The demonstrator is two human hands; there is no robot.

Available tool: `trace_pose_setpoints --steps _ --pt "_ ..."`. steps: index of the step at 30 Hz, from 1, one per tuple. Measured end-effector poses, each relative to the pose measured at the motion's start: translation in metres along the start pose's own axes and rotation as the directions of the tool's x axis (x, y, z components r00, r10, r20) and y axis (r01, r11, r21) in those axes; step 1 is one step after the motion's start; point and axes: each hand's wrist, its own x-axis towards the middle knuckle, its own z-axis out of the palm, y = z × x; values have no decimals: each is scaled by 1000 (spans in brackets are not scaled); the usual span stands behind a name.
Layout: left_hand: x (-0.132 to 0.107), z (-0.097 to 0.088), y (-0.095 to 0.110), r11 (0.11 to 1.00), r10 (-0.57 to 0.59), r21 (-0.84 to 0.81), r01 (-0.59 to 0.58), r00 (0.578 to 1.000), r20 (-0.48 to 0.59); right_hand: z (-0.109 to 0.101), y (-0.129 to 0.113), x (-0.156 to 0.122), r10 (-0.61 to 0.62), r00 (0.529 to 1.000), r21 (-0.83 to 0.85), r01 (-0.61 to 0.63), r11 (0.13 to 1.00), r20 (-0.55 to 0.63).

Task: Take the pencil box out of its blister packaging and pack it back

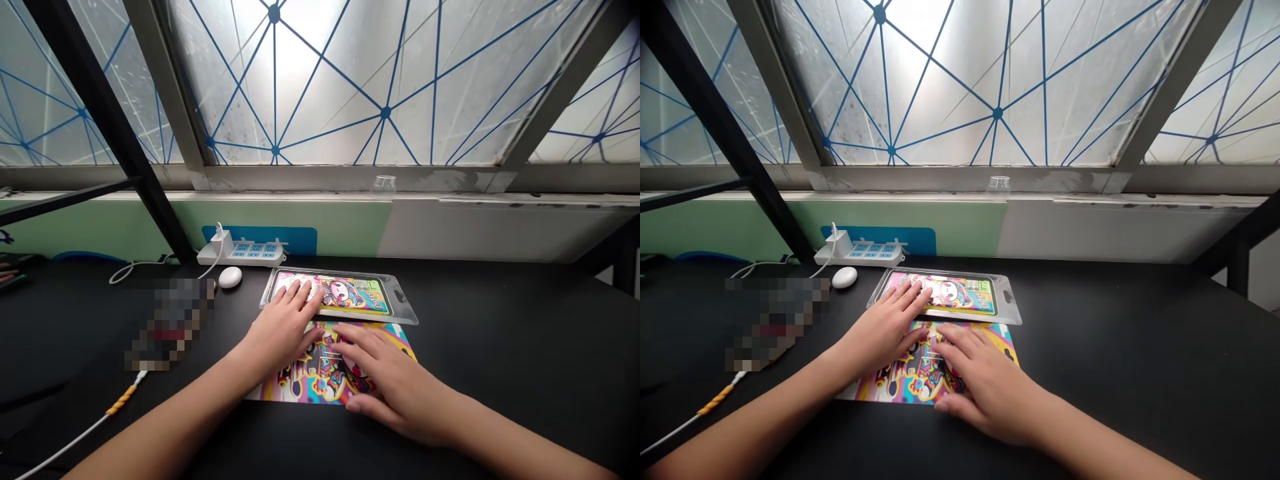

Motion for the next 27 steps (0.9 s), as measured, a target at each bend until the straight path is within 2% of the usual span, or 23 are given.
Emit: trace_pose_setpoints --steps 3,5,8,12,17,19,22,25,27 --pt "3 -4 -1 1000 -19 -13 19 1000 -12 0 3 2 158 976 51 -167 985 148" --pt "3 -11 -4 997 -58 -43 57 998 -29 0 3 2 192 969 61 -203 977 156" --pt "0 -19 -9 985 -161 -77 156 985 -60 3 1 2 227 974 53 -228 972 27" --pt "-3 -20 -15 962 -269 -79 263 959 -84 5 0 8 251 954 -1 -255 967 -162" --pt "11 -14 -19 956 -283 -108 274 956 -81 8 -4 20 261 944 -84 -282 956 -200" --pt "19 -10 -22 953 -283 -127 276 958 -37 9 -7 22 266 941 -97 -291 952 -210" --pt "28 -4 -27 936 -288 -180 303 952 107 6 -11 21 304 923 -40 -322 946 -235" --pt "28 -2 -31 939 -241 -210 272 957 164 -13 -5 17 353 899 22 -360 933 -259" --pt "24 -4 -32 945 -197 -226 238 962 190 -31 11 15 401 883 36 -405 914 -243"
